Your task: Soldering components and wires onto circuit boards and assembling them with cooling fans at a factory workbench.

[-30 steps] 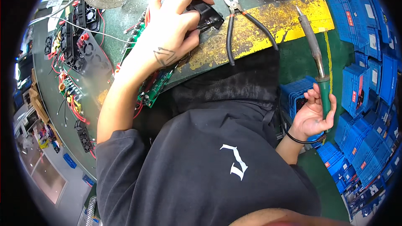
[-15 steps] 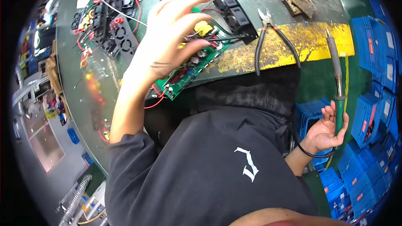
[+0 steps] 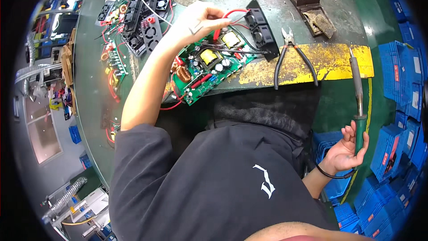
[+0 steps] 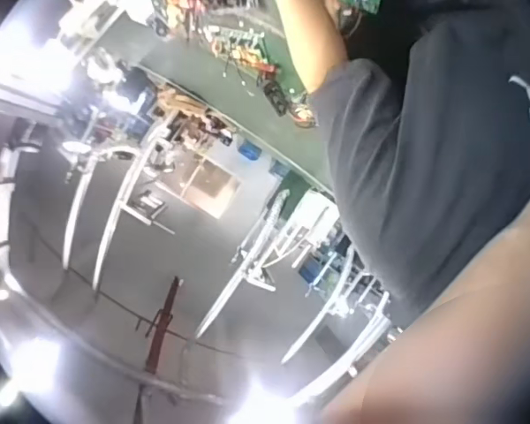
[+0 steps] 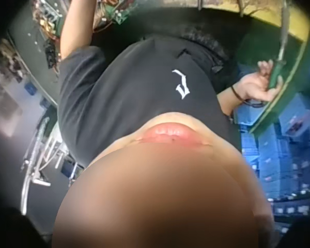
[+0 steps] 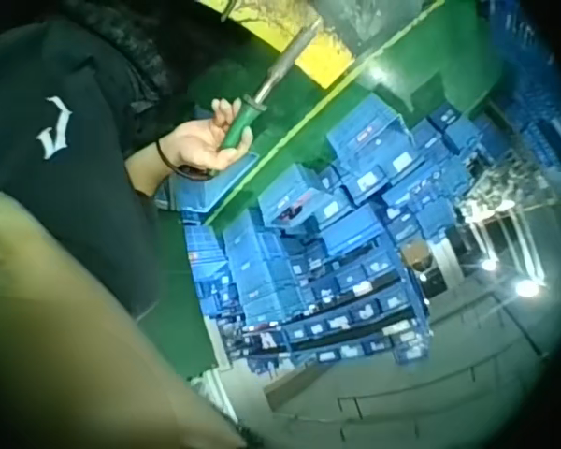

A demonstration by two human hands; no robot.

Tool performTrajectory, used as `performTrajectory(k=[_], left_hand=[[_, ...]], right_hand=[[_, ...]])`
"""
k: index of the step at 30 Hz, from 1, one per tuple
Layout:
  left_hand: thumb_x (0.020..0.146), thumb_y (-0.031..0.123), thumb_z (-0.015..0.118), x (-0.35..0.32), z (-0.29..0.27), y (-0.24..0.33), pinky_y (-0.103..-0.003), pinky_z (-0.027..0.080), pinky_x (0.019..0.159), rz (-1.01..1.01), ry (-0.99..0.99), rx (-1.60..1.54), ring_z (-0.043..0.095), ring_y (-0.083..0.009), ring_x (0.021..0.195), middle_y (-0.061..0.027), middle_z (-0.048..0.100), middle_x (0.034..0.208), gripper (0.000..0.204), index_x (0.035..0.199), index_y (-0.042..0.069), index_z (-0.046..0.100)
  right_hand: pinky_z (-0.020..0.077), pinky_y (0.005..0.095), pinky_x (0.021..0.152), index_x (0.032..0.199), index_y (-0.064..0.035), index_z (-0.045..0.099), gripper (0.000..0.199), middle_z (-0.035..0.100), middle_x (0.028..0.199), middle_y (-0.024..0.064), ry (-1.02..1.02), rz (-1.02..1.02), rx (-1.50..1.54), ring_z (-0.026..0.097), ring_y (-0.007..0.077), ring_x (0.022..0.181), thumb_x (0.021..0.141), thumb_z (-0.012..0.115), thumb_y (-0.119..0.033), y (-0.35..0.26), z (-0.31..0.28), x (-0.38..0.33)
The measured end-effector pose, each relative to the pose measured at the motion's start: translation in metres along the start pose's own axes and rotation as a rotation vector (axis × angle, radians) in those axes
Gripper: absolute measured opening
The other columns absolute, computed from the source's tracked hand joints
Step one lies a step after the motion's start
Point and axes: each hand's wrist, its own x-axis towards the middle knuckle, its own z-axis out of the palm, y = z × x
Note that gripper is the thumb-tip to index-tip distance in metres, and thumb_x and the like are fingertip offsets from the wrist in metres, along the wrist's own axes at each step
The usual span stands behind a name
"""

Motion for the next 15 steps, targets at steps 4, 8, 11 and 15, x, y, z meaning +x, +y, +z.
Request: performTrajectory(k=[4, 8, 11, 15], left_hand=[[0.087, 0.013, 0.079, -0.01, 0.008, 0.001, -0.027, 0.051, 0.071, 0.309, 0.073, -0.357, 0.065, -0.012, 0.078, -0.0038, 0.07, 0.09, 0.017, 0.097, 0.0, 0.076], [0.084, 0.012, 0.083, -0.045, -0.018, 0.029, -0.026, 0.049, 0.067, 0.453, 0.193, -0.222, 0.064, -0.0107, 0.075, -0.0029, 0.068, 0.081, 0.017, 0.091, -0.001, 0.076], [0.083, 0.012, 0.084, -0.067, -0.049, 0.061, -0.025, 0.048, 0.065, 0.477, 0.325, -0.134, 0.058, -0.0093, 0.07, -0.0013, 0.064, 0.075, 0.016, 0.088, -0.001, 0.075], [0.085, 0.017, 0.075, -0.1, -0.086, 0.113, -0.037, 0.048, 0.095, 0.173, 0.497, -0.29, 0.067, -0.0227, 0.102, -0.0111, 0.073, 0.102, 0.018, 0.095, 0.001, 0.076]], right_hand=[[0.0617, 0.0393, 0.089, 0.133, 0.0031, 0.055, 0.056, 0.064, 0.121, 0.0382, 0.005, -0.019, -0.004, 0.072, 0.0351, 0.1, 0.103, 0.034, -0.039, -0.003, -0.017, -0.006], [0.0613, 0.0387, 0.09, 0.135, 0.0033, 0.054, 0.057, 0.064, 0.122, 0.0389, 0.022, -0.026, -0.055, 0.072, 0.0352, 0.101, 0.103, 0.033, -0.039, -0.006, -0.024, -0.007], [0.0605, 0.0407, 0.093, 0.137, 0.003, 0.053, 0.057, 0.063, 0.123, 0.0386, -0.087, -0.045, -0.004, 0.071, 0.0364, 0.104, 0.104, 0.032, -0.038, -0.009, -0.032, 0.001], [0.0597, 0.0406, 0.096, 0.137, 0.0033, 0.053, 0.055, 0.061, 0.127, 0.0382, -0.089, -0.052, 0.01, 0.07, 0.0383, 0.107, 0.106, 0.031, -0.036, -0.016, -0.03, 0.005]])
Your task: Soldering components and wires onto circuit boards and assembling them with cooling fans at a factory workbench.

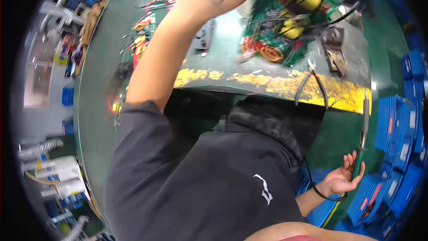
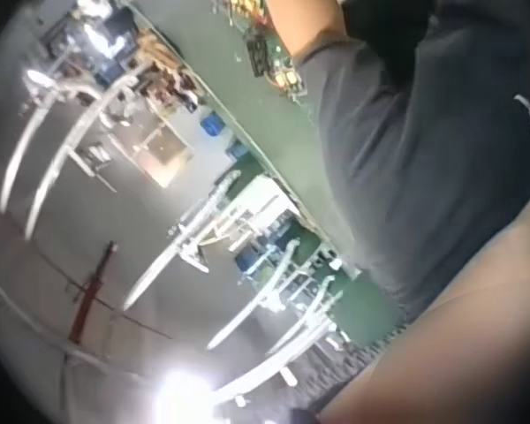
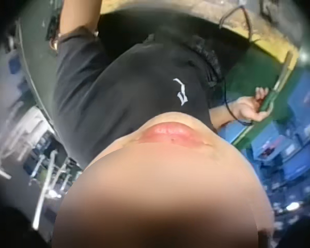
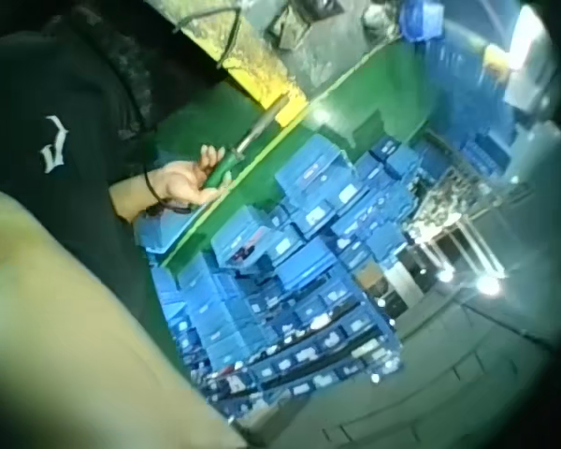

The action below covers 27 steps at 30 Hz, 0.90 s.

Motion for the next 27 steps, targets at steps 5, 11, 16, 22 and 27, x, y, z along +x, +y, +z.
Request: performTrajectory(k=[5, 11, 16, 22, 27], left_hand=[[0.09, 0.024, 0.074, 0.029, -0.072, 0.001, -0.03, 0.052, 0.072, 0.819, 0.417, 0.157, 0.066, -0.0138, 0.076, -0.0076, 0.078, 0.092, 0.025, 0.098, 0.001, 0.08], [0.095, 0.02, 0.074, -0.031, -0.194, -0.003, -0.026, 0.054, 0.07, 0.395, 0.583, -0.058, 0.073, -0.0155, 0.079, -0.0098, 0.077, 0.092, 0.031, 0.109, -0.007, 0.073], [0.088, 0.039, 0.08, -0.185, -0.298, -0.045, -0.024, 0.047, 0.068, -0.077, 1.236, 0.534, 0.061, -0.0079, 0.073, 0.0022, 0.067, 0.077, 0.037, 0.098, 0.003, 0.079], [0.09, 0.029, 0.072, -0.371, -0.37, -0.153, -0.029, 0.054, 0.078, 0.111, 1.418, 0.021, 0.07, -0.0167, 0.084, -0.0002, 0.075, 0.09, 0.033, 0.11, 0.003, 0.079], [0.094, 0.013, 0.062, -0.456, -0.347, -0.155, -0.031, 0.055, 0.081, -0.192, 1.037, 0.023, 0.069, -0.0208, 0.091, -0.012, 0.073, 0.102, 0.027, 0.107, -0.007, 0.074]], right_hand=[[0.0598, 0.0406, 0.096, 0.135, 0.0044, 0.055, 0.056, 0.061, 0.127, 0.0395, 0.153, -0.039, -0.11, 0.069, 0.04, 0.109, 0.106, 0.028, -0.035, -0.008, 0.027, 0.003], [0.0595, 0.0413, 0.097, 0.134, 0.0041, 0.054, 0.055, 0.061, 0.125, 0.0404, 0.09, -0.008, -0.031, 0.07, 0.0398, 0.108, 0.106, 0.03, -0.036, -0.005, 0.041, 0.016], [0.0594, 0.0411, 0.098, 0.134, 0.0044, 0.053, 0.054, 0.061, 0.125, 0.0406, 0.025, 0.022, -0.006, 0.07, 0.0397, 0.108, 0.105, 0.032, -0.036, 0.002, 0.058, 0.025], [0.0601, 0.0395, 0.094, 0.133, 0.003, 0.056, 0.055, 0.063, 0.125, 0.0379, -0.12, 0.043, -0.074, 0.071, 0.0384, 0.106, 0.105, 0.034, -0.039, 0.011, 0.081, 0.046], [0.0542, 0.0429, 0.104, 0.137, 0.0052, 0.052, 0.056, 0.06, 0.132, 0.0354, -0.235, 0.037, -0.112, 0.066, 0.0398, 0.117, 0.104, 0.036, -0.037, 0.022, 0.099, 0.074]])
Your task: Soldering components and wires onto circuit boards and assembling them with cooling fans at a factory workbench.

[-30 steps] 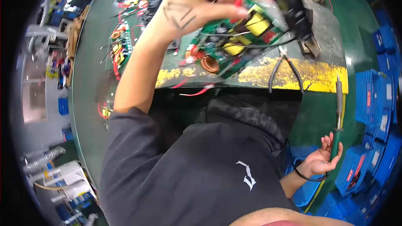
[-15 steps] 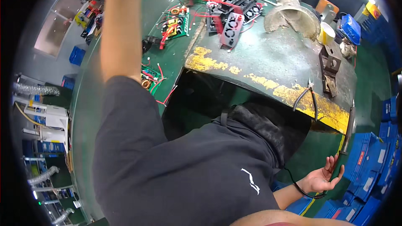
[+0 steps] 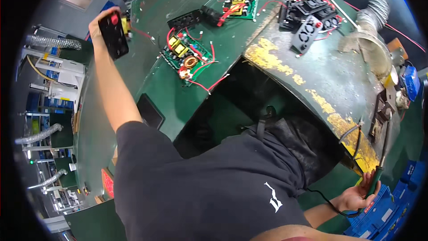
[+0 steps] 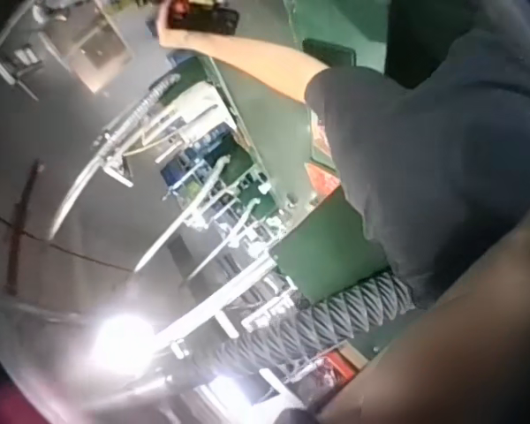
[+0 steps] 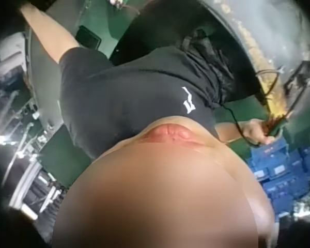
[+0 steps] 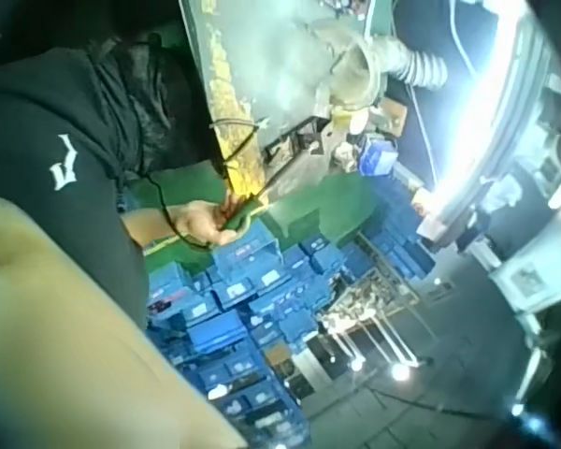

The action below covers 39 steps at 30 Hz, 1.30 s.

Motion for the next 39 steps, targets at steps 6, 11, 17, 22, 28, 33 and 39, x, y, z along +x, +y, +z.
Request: performTrajectory(k=[6, 11, 17, 22, 28, 33, 39], left_hand=[[0.093, 0.021, 0.072, -0.077, -0.121, -0.039, -0.029, 0.05, 0.064, -0.443, 0.265, 0.089, 0.063, -0.0132, 0.074, -0.0038, 0.069, 0.084, 0.022, 0.102, 0.002, 0.073], [0.104, 0.016, 0.055, -0.121, -0.069, 0.004, -0.028, 0.05, 0.088, -0.121, 0.107, 0.812, 0.065, -0.0161, 0.102, -0.0131, 0.07, 0.111, 0.023, 0.108, 0.0, 0.072], [0.094, 0.03, 0.07, -0.081, -0.122, -0.098, -0.034, 0.053, 0.071, -0.391, 0.513, -0.234, 0.067, -0.0224, 0.079, -0.0093, 0.07, 0.086, 0.028, 0.1, 0.003, 0.073], [0.086, 0.041, 0.074, 0.004, -0.126, -0.183, -0.046, 0.057, 0.08, -0.163, 0.511, 1.408, 0.074, -0.0359, 0.088, -0.0148, 0.076, 0.096, 0.029, 0.104, 0.019, 0.08], [0.087, 0.033, 0.071, 0.018, -0.091, -0.211, -0.048, 0.058, 0.087, -0.513, 0.36, 1.566, 0.073, -0.0379, 0.1, -0.0171, 0.075, 0.107, 0.027, 0.106, 0.015, 0.079], [0.087, 0.032, 0.07, 0.01, -0.052, -0.209, -0.046, 0.057, 0.088, -0.613, 0.423, 1.538, 0.073, -0.0357, 0.101, -0.0164, 0.076, 0.104, 0.028, 0.105, 0.012, 0.079], [0.093, 0.049, 0.064, -0.059, 0.11, -0.094, -0.046, 0.054, 0.077, -0.297, -0.271, 1.437, 0.071, -0.0409, 0.084, -0.0238, 0.071, 0.081, 0.048, 0.093, 0.003, 0.078]], right_hand=[[0.0479, 0.0488, 0.111, 0.14, 0.0071, 0.051, 0.059, 0.058, 0.134, 0.0371, -0.088, 0.053, -0.02, 0.063, 0.0426, 0.122, 0.104, 0.035, -0.037, -0.007, 0.042, 0.019], [0.0483, 0.0466, 0.11, 0.139, 0.0057, 0.054, 0.061, 0.055, 0.134, 0.042, -0.558, -0.028, 0.305, 0.065, 0.0436, 0.12, 0.101, 0.037, -0.039, -0.03, 0.05, 0.037], [0.0464, 0.0466, 0.112, 0.139, 0.0056, 0.054, 0.061, 0.057, 0.136, 0.0382, -0.104, -0.174, -0.12, 0.065, 0.044, 0.12, 0.101, 0.035, -0.038, -0.049, 0.108, 0.002], [0.0478, 0.0485, 0.112, 0.138, 0.0066, 0.054, 0.06, 0.056, 0.137, 0.0372, -0.201, -0.133, -0.096, 0.063, 0.0449, 0.122, 0.101, 0.034, -0.036, -0.042, 0.076, 0.014], [0.0485, 0.0485, 0.111, 0.137, 0.0097, 0.054, 0.062, 0.057, 0.134, 0.0396, -0.414, -0.101, 0.099, 0.062, 0.0457, 0.123, 0.102, 0.034, -0.039, -0.038, 0.039, 0.018], [0.0506, 0.0454, 0.108, 0.137, 0.0072, 0.055, 0.062, 0.058, 0.133, 0.04, -0.142, -0.12, -0.084, 0.064, 0.0432, 0.121, 0.1, 0.037, -0.04, -0.043, 0.036, -0.008], [0.0534, 0.0425, 0.104, 0.136, 0.0063, 0.055, 0.06, 0.057, 0.133, 0.04, 0.057, -0.018, -0.166, 0.067, 0.0413, 0.116, 0.101, 0.035, -0.038, -0.027, 0.034, -0.015]])
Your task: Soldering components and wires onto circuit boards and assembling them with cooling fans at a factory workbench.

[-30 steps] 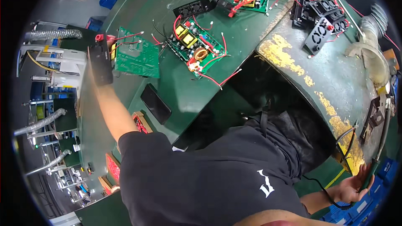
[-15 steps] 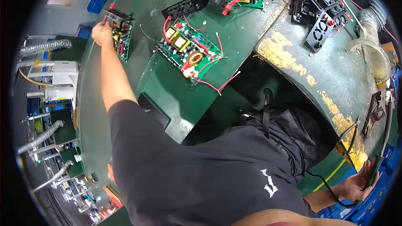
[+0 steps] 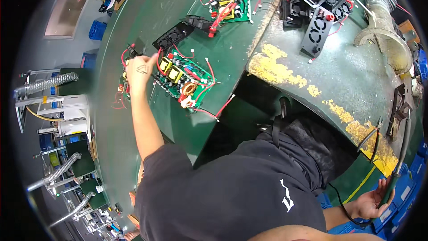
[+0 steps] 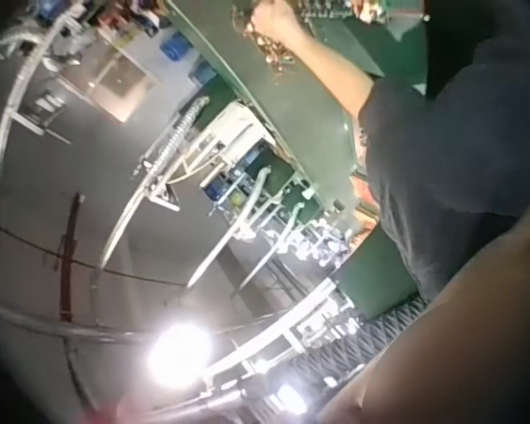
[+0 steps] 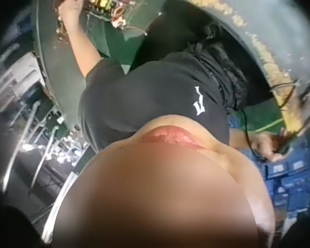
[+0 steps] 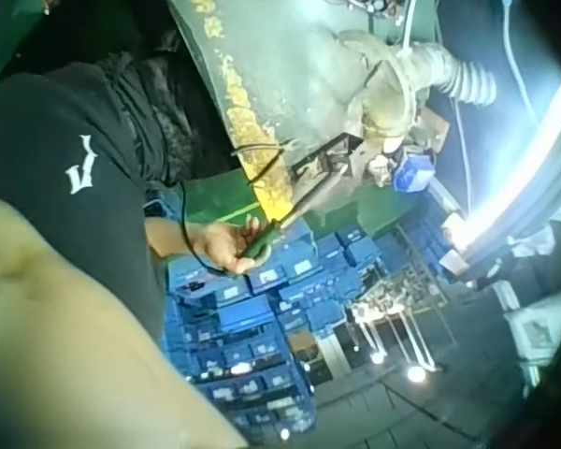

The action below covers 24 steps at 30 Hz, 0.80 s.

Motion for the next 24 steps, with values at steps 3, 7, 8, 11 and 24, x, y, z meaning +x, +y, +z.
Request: performTrajectory(k=[3, 7, 8, 11, 24], left_hand=[[0.091, 0.046, 0.066, 0.003, 0.038, -0.015, -0.046, 0.053, 0.074, -0.006, -0.067, -0.178, 0.07, -0.0413, 0.076, -0.0232, 0.069, 0.076, 0.045, 0.09, 0.003, 0.079], [0.093, 0.035, 0.067, -0.026, 0.036, 0.002, -0.045, 0.052, 0.08, -0.087, 0.258, -0.192, 0.067, -0.039, 0.074, -0.0208, 0.069, 0.074, 0.036, 0.085, 0.002, 0.078], [0.093, 0.028, 0.069, -0.033, 0.054, -0.015, -0.045, 0.05, 0.082, 0.009, 0.522, -0.165, 0.066, -0.0362, 0.081, -0.0161, 0.07, 0.081, 0.027, 0.088, 0.003, 0.078], [0.094, 0.024, 0.07, -0.069, 0.014, 0.024, -0.044, 0.05, 0.075, 0.076, 0.824, 0.007, 0.063, -0.0319, 0.084, -0.0126, 0.069, 0.088, 0.022, 0.093, 0.003, 0.079], [0.094, 0.01, 0.064, -0.126, -0.156, 0.146, -0.034, 0.046, 0.088, 0.438, 0.929, -0.294, 0.062, -0.0229, 0.096, -0.0055, 0.071, 0.102, 0.016, 0.104, 0.002, 0.075]], right_hand=[[0.054, 0.0427, 0.103, 0.137, 0.006, 0.055, 0.059, 0.058, 0.133, 0.0398, -0.011, 0.017, 0.006, 0.067, 0.0403, 0.115, 0.102, 0.035, -0.038, 0.007, 0.0, 0.004], [0.0553, 0.0427, 0.101, 0.137, 0.0072, 0.054, 0.06, 0.058, 0.13, 0.0413, -0.105, -0.01, 0.117, 0.068, 0.0414, 0.113, 0.103, 0.033, -0.037, 0.025, -0.024, 0.01], [0.0558, 0.0426, 0.1, 0.137, 0.0076, 0.054, 0.06, 0.058, 0.129, 0.0419, -0.116, -0.027, 0.154, 0.068, 0.0417, 0.112, 0.103, 0.033, -0.037, 0.029, -0.029, 0.011], [0.0561, 0.0429, 0.1, 0.136, 0.0081, 0.054, 0.06, 0.059, 0.127, 0.0427, 0.082, 0.059, 0.045, 0.067, 0.0423, 0.113, 0.103, 0.032, -0.036, 0.029, -0.022, 0.007], [0.0565, 0.0431, 0.1, 0.136, 0.0103, 0.052, 0.062, 0.059, 0.125, 0.0437, 0.07, 0.051, 0.187, 0.067, 0.0442, 0.113, 0.103, 0.03, -0.037, 0.062, -0.089, 0.003]])
